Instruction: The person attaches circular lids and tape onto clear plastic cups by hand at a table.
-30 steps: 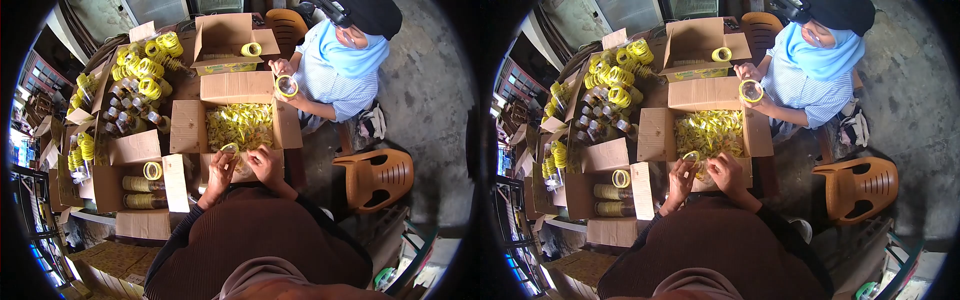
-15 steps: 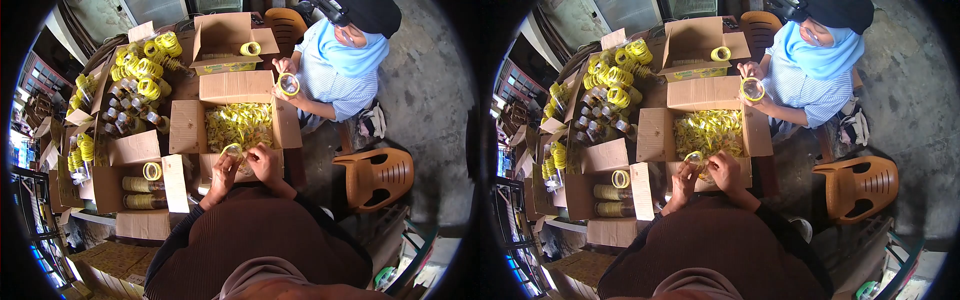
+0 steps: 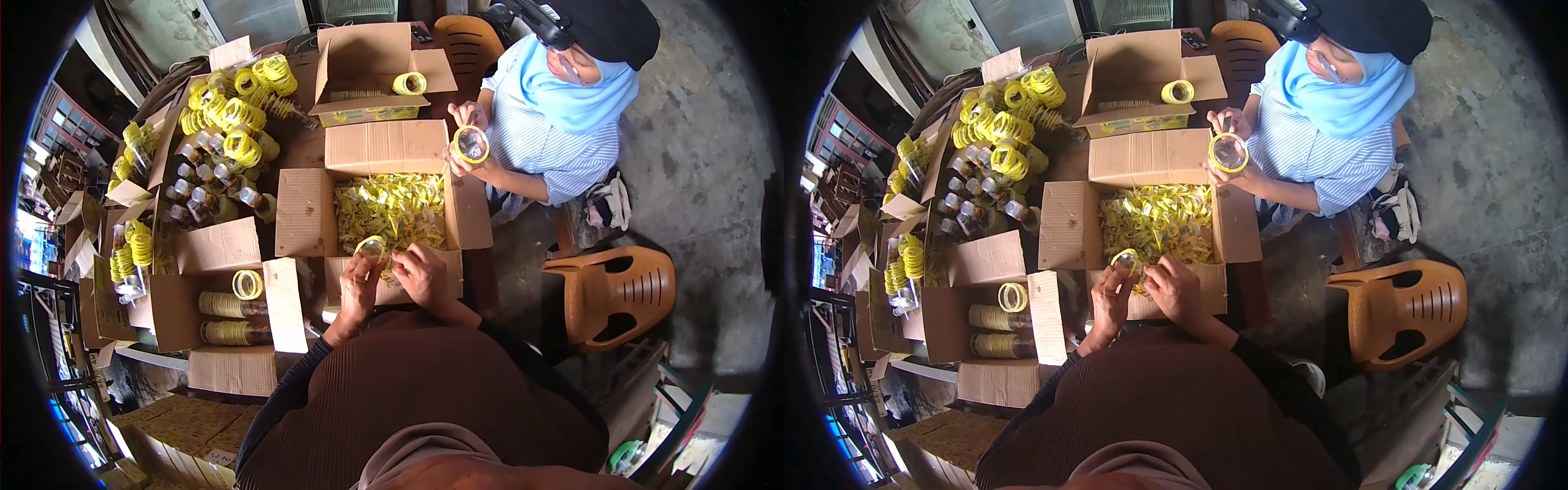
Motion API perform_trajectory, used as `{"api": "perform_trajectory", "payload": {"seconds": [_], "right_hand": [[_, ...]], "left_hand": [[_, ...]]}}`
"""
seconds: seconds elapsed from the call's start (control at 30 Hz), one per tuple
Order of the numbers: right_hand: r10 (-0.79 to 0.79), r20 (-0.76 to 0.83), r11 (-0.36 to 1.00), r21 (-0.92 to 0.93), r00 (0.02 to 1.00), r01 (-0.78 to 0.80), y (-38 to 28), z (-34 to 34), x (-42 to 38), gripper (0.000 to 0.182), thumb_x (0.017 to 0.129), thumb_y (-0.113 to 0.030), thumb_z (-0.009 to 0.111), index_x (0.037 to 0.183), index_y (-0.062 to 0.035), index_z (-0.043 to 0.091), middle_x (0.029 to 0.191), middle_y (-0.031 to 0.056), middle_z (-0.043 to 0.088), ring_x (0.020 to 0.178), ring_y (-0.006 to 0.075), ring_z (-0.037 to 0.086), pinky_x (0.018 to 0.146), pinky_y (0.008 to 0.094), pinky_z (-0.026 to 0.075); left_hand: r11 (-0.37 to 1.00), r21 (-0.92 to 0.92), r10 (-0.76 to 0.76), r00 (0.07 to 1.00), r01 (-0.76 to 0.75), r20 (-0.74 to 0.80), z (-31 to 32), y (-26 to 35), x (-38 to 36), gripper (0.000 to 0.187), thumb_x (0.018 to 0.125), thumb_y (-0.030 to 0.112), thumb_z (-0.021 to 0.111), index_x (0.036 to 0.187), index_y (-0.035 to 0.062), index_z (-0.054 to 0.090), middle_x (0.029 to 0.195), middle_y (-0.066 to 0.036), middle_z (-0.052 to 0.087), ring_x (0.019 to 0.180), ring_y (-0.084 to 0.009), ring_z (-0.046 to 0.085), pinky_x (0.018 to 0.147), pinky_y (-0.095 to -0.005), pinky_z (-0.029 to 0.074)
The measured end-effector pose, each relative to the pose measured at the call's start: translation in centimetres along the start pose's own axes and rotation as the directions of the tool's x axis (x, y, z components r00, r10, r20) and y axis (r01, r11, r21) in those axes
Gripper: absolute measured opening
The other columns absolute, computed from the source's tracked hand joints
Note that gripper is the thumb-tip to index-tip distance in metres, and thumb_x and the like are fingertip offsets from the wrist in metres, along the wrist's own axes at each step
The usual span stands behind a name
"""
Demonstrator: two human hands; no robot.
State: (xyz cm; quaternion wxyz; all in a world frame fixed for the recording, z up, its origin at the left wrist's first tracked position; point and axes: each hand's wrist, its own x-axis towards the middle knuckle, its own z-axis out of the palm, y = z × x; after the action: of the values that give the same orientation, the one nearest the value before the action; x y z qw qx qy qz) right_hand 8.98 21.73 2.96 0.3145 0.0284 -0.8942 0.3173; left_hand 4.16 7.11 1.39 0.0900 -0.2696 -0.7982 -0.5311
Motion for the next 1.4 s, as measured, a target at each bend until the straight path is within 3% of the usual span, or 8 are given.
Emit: {"api": "perform_trajectory", "payload": {"seconds": [0.33,0.4,0.67,0.87,1.2,1.27,1.33,1.4], "right_hand": [[0.098,0.188,0.995,-0.055,0.977,-0.089,0.8,0.3,-0.2,0.015,0.077,-0.005,0.068,0.092,-0.0054,0.064,0.083,0.0107,0.055,0.079,0.0294,0.061,0.066,0.0402,0.05],[0.136,0.171,0.99,-0.07,0.976,-0.126,1.4,0.2,0.2,0.015,0.077,-0.005,0.069,0.09,-0.0052,0.064,0.082,0.011,0.055,0.078,0.0298,0.061,0.066,0.0401,0.05],[0.207,-0.026,0.975,0.082,0.978,-0.205,0.7,-1.1,0.9,0.016,0.073,0.0,0.072,0.086,-0.0047,0.064,0.075,0.0092,0.057,0.07,0.0282,0.06,0.06,0.0386,0.049],[0.048,0.001,0.999,0.025,0.999,-0.048,-0.3,-1.3,0.1,0.013,0.077,-0.001,0.071,0.085,-0.0044,0.063,0.074,0.0083,0.054,0.067,0.0276,0.058,0.059,0.0387,0.047],[0.107,0.125,0.994,-0.033,0.986,-0.103,-0.3,-0.8,0.0,0.016,0.077,-0.004,0.071,0.092,-0.0036,0.063,0.084,0.0104,0.055,0.078,0.0307,0.06,0.066,0.0408,0.05],[0.151,0.141,0.988,-0.06,0.978,-0.144,1.3,-0.2,0.0,0.015,0.077,-0.004,0.071,0.09,-0.0033,0.063,0.083,0.0111,0.056,0.077,0.0312,0.06,0.066,0.0412,0.049],[0.191,0.155,0.98,-0.087,0.969,-0.179,2.4,0.0,0.1,0.014,0.077,-0.004,0.071,0.088,-0.0029,0.062,0.082,0.0119,0.056,0.076,0.0317,0.061,0.066,0.0416,0.049],[0.29,0.081,0.948,0.116,0.954,-0.298,2.8,0.2,0.3,0.013,0.077,-0.003,0.071,0.086,-0.0024,0.061,0.08,0.0131,0.057,0.072,0.0316,0.061,0.064,0.0408,0.049]], "left_hand": [[0.997,-0.083,0.01,0.999,-0.007,0.039,0.7,-1.6,-1.0,0.013,0.083,-0.006,0.068,0.093,0.0002,0.063,0.088,-0.015,0.064,0.077,-0.0316,0.064,0.067,-0.0371,0.051],[0.985,-0.135,0.113,0.991,-0.103,0.066,1.4,-1.5,-1.1,0.015,0.082,-0.006,0.069,0.094,0.0003,0.063,0.089,-0.016,0.063,0.077,-0.0337,0.063,0.068,-0.0394,0.05],[0.999,0.017,0.038,0.999,-0.038,-0.002,0.0,-0.9,-0.2,0.016,0.081,-0.006,0.069,0.096,0.0002,0.065,0.087,-0.012,0.063,0.081,-0.0283,0.061,0.071,-0.0362,0.049],[1.0,0.02,0.01,1.0,-0.011,0.007,0.0,-1.0,-0.5,0.016,0.081,-0.005,0.07,0.095,0.0,0.065,0.085,-0.013,0.063,0.077,-0.0284,0.06,0.069,-0.0363,0.049],[0.997,-0.074,-0.014,1.0,0.015,0.015,0.5,-1.1,-0.9,0.015,0.081,-0.006,0.07,0.094,-0.0006,0.065,0.085,-0.015,0.063,0.078,-0.0284,0.062,0.074,-0.0365,0.05],[0.982,-0.114,0.162,0.984,-0.154,0.071,1.0,-1.8,-1.4,0.015,0.08,-0.007,0.069,0.093,-0.0005,0.065,0.084,-0.014,0.063,0.078,-0.0286,0.062,0.077,-0.0387,0.05],[0.983,-0.146,0.124,0.99,-0.112,0.073,0.5,-1.0,-1.1,0.024,0.078,-0.011,0.067,0.099,0.0014,0.064,0.092,-0.016,0.063,0.085,-0.0342,0.061,0.08,-0.0424,0.049],[0.996,-0.068,0.066,0.993,-0.06,0.1,0.0,-0.6,-0.4,0.024,0.079,-0.011,0.067,0.1,0.0018,0.065,0.093,-0.015,0.063,0.086,-0.0336,0.061,0.08,-0.0416,0.05]]}}
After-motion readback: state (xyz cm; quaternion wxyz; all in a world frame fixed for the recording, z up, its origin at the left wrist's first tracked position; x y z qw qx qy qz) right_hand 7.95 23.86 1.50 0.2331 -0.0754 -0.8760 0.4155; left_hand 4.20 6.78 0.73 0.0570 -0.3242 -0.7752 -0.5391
